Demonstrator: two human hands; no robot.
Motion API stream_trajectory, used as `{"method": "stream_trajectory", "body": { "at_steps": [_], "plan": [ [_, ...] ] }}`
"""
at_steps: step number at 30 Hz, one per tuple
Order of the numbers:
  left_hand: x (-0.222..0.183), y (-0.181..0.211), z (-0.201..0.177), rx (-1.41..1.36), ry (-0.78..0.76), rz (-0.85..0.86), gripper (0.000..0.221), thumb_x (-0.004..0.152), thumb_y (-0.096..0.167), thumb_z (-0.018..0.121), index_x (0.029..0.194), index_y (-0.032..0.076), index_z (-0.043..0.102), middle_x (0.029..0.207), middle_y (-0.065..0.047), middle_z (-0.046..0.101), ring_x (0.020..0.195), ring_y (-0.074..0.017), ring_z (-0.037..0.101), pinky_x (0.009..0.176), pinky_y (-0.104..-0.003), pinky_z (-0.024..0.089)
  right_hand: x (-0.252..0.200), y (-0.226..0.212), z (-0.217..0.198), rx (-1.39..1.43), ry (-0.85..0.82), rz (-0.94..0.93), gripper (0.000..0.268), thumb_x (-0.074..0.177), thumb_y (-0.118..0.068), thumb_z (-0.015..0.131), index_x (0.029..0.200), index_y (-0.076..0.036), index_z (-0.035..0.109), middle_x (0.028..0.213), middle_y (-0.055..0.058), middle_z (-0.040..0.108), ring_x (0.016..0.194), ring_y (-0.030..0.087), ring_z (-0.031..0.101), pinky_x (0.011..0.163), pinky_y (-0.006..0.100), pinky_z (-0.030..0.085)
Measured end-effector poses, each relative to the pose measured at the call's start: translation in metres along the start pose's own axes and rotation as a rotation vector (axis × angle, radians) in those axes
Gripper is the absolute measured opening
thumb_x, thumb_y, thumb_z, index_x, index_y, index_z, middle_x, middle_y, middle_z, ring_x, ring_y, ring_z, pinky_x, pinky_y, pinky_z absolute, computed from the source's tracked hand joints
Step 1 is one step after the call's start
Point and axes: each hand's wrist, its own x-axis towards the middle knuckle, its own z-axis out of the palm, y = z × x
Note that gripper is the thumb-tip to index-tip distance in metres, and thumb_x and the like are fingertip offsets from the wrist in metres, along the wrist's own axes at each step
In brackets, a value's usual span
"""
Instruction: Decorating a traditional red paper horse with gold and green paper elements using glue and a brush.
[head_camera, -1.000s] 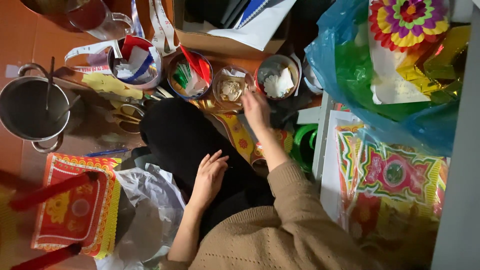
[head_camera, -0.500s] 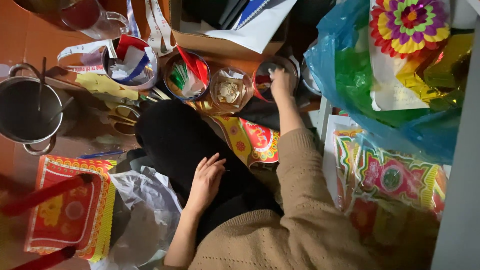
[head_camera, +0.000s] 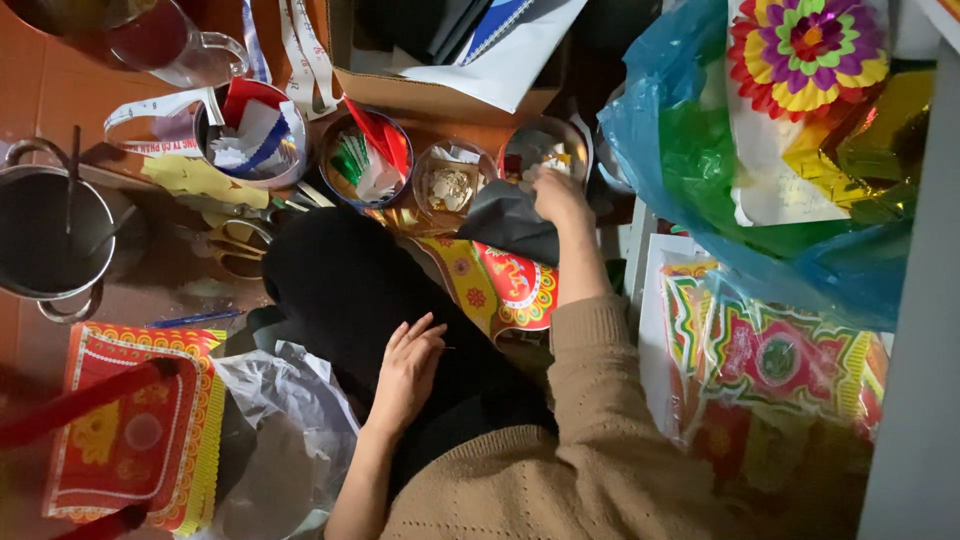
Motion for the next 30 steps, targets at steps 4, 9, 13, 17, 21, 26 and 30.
{"method": "stream_trajectory", "body": {
  "at_steps": [4,9,13,17,21,26,30],
  "plan": [
    [-0.003,-0.004,0.005,-0.004,0.004,-0.004,0.001,0.09,0.01,0.063,0.091,0.01,0.062,0.11,-0.004,0.073,0.12,-0.0265,0.061,0.105,-0.043,0.037,0.006,-0.011,0.016,0.223,-0.002,0.0,0.034,0.09,-0.006,0.041,0.108,0.003,0.069,0.106,0.03,0.065,0.108,0.046,0.061,0.087,0.056,0.053],
    [0.001,0.0,0.002,0.015,0.004,-0.006,0.003,0.09,0.009,0.064,0.091,0.01,0.062,0.109,-0.005,0.073,0.119,-0.0275,0.062,0.103,-0.044,0.039,0.069,-0.002,0.036,0.235,0.45,0.031,0.016,0.091,-0.017,0.056,0.099,-0.014,0.069,0.109,0.011,0.066,0.106,0.035,0.064,0.088,0.05,0.052],
    [0.0,-0.003,0.006,0.018,0.013,-0.015,0.001,0.092,0.011,0.062,0.091,0.011,0.062,0.109,-0.003,0.073,0.119,-0.0257,0.062,0.104,-0.043,0.039,0.039,-0.026,-0.008,0.297,0.489,-0.019,0.028,0.088,-0.008,0.063,0.116,-0.009,0.062,0.121,0.016,0.06,0.113,0.042,0.057,0.092,0.052,0.051],
    [-0.001,-0.005,0.006,0.016,0.016,-0.002,0.002,0.092,0.011,0.061,0.091,0.011,0.062,0.109,-0.004,0.073,0.119,-0.0265,0.062,0.104,-0.044,0.038,0.06,-0.013,0.001,0.42,0.255,0.184,0.064,0.084,-0.01,0.061,0.143,-0.004,0.039,0.139,0.018,0.052,0.13,0.037,0.049,0.104,0.055,0.043],
    [0.001,-0.002,-0.003,0.019,-0.13,-0.017,0.003,0.095,0.008,0.054,0.095,0.009,0.056,0.118,-0.005,0.069,0.126,-0.0256,0.056,0.109,-0.044,0.035,0.043,-0.024,-0.013,0.409,0.37,0.192,0.034,0.067,-0.014,0.058,0.097,-0.014,0.073,0.102,0.016,0.07,0.098,0.042,0.064,0.079,0.046,0.051],
    [-0.001,-0.003,-0.003,0.045,-0.145,-0.01,0.005,0.095,0.006,0.052,0.095,0.01,0.056,0.118,-0.004,0.068,0.126,-0.026,0.056,0.109,-0.045,0.035,0.1,0.018,0.054,0.756,0.447,0.187,0.012,0.07,-0.022,0.065,0.08,-0.016,0.069,0.076,0.004,0.068,0.075,0.024,0.059,0.067,0.036,0.046],
    [-0.002,-0.003,-0.004,0.041,-0.151,0.003,0.01,0.091,0.002,0.055,0.096,0.01,0.056,0.119,-0.003,0.068,0.127,-0.0251,0.055,0.109,-0.044,0.034,0.086,0.031,0.053,1.151,0.576,0.142,0.029,0.079,-0.024,0.075,0.098,-0.003,0.076,0.085,0.003,0.075,0.075,0.008,0.064,0.069,0.024,0.052]
  ]
}}
